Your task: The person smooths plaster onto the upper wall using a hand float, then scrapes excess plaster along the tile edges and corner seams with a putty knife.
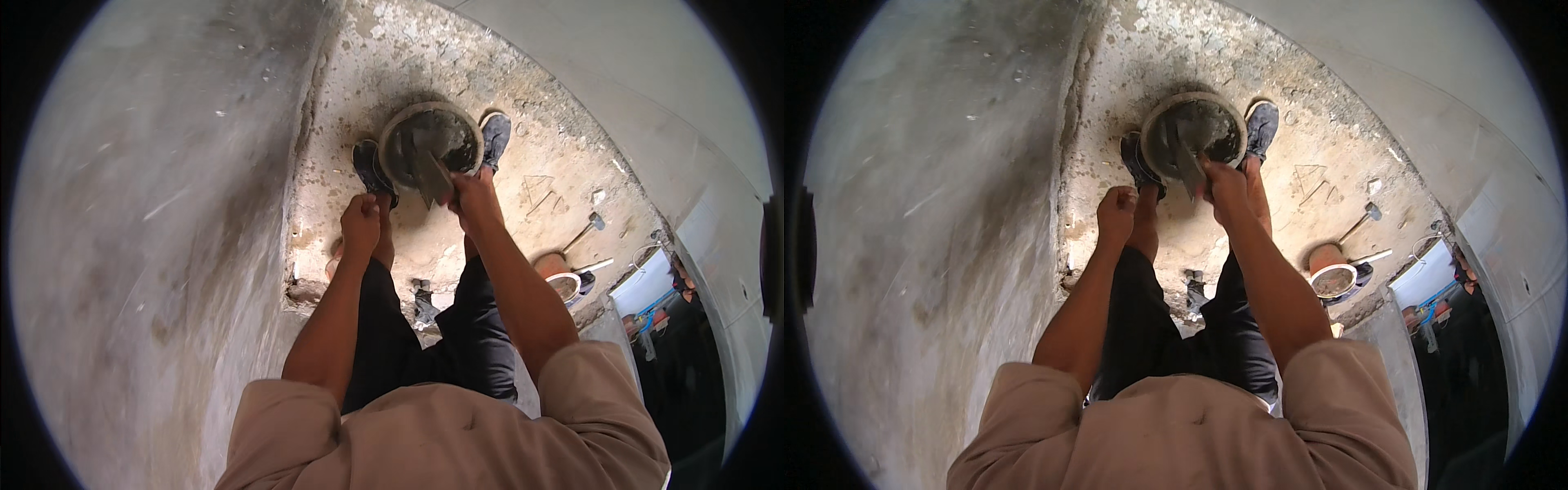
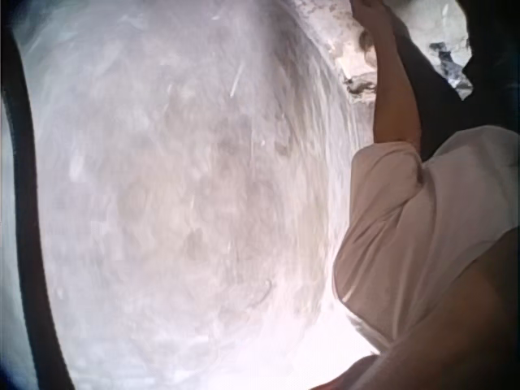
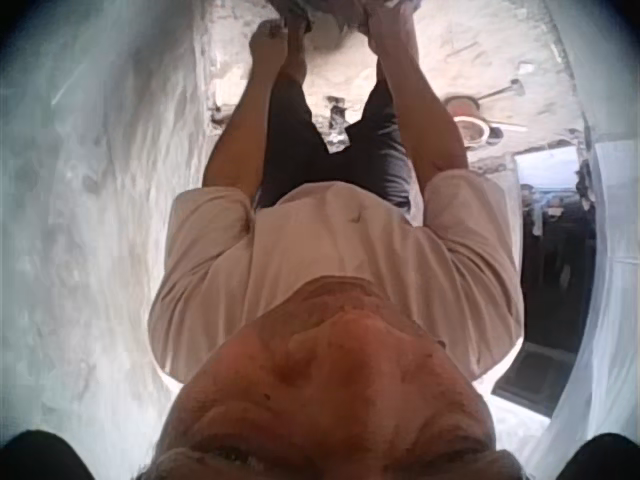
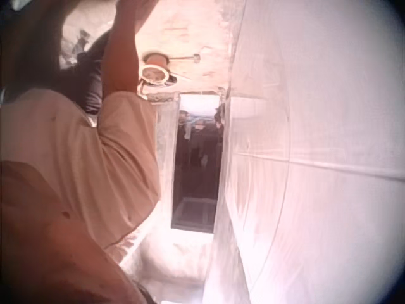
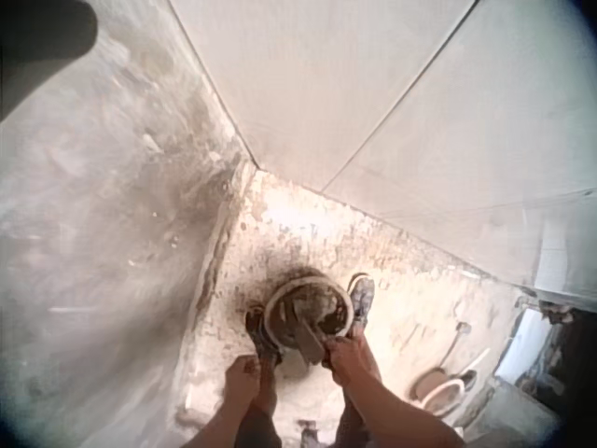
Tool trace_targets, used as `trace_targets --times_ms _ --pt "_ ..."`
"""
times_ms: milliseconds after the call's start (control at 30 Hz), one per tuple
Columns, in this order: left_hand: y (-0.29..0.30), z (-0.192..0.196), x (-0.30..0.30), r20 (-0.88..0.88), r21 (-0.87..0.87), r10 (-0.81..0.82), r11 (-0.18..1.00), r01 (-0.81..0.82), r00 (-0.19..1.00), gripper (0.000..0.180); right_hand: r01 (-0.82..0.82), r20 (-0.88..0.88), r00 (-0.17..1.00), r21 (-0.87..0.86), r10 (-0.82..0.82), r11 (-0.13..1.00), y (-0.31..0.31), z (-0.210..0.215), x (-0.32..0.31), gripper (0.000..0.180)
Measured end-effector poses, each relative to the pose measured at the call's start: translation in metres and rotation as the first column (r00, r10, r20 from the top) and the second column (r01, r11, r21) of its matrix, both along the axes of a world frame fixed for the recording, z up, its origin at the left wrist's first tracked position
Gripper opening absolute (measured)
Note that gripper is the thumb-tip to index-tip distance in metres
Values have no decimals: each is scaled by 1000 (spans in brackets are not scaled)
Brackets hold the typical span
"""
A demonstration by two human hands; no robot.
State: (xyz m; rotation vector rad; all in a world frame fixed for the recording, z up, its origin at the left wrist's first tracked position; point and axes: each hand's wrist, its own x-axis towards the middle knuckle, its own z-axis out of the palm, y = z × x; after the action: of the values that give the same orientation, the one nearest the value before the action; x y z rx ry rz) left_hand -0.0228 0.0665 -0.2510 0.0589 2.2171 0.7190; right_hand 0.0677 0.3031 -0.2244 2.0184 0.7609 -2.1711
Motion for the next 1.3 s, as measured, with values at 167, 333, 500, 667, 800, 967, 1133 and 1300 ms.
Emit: trace_targets --times_ms 167,333,500,667,800,967,1133,1300 --pt "-32 35 20 74 -41 -90 995 94 993 21 -60 96 993 -60 66 996 7 -137 -23 15" --pt "-99 71 22 111 -131 -64 988 79 992 20 -196 154 964 -137 216 971 -4 -223 -53 14" --pt "-125 90 23 141 -169 -60 982 84 988 21 -696 228 697 -15 680 718 -5 -265 -45 8" --pt "-93 108 8 140 -55 -1 998 8 990 23 147 143 984 -329 -104 933 25 -206 26 10" --pt "-28 161 -28 128 140 125 980 -143 984 25 91 -142 978 -377 -154 922 37 0 -20 13" --pt "107 256 -72 365 592 293 659 -463 884 37 -132 -518 852 -69 77 989 95 191 -33 21" --pt "156 364 -92 506 716 250 412 -564 825 43 -116 -531 793 350 299 930 109 321 -62 23" --pt "180 447 -97 549 720 229 359 -595 803 39 -122 -474 719 633 508 764 117 399 -64 26"
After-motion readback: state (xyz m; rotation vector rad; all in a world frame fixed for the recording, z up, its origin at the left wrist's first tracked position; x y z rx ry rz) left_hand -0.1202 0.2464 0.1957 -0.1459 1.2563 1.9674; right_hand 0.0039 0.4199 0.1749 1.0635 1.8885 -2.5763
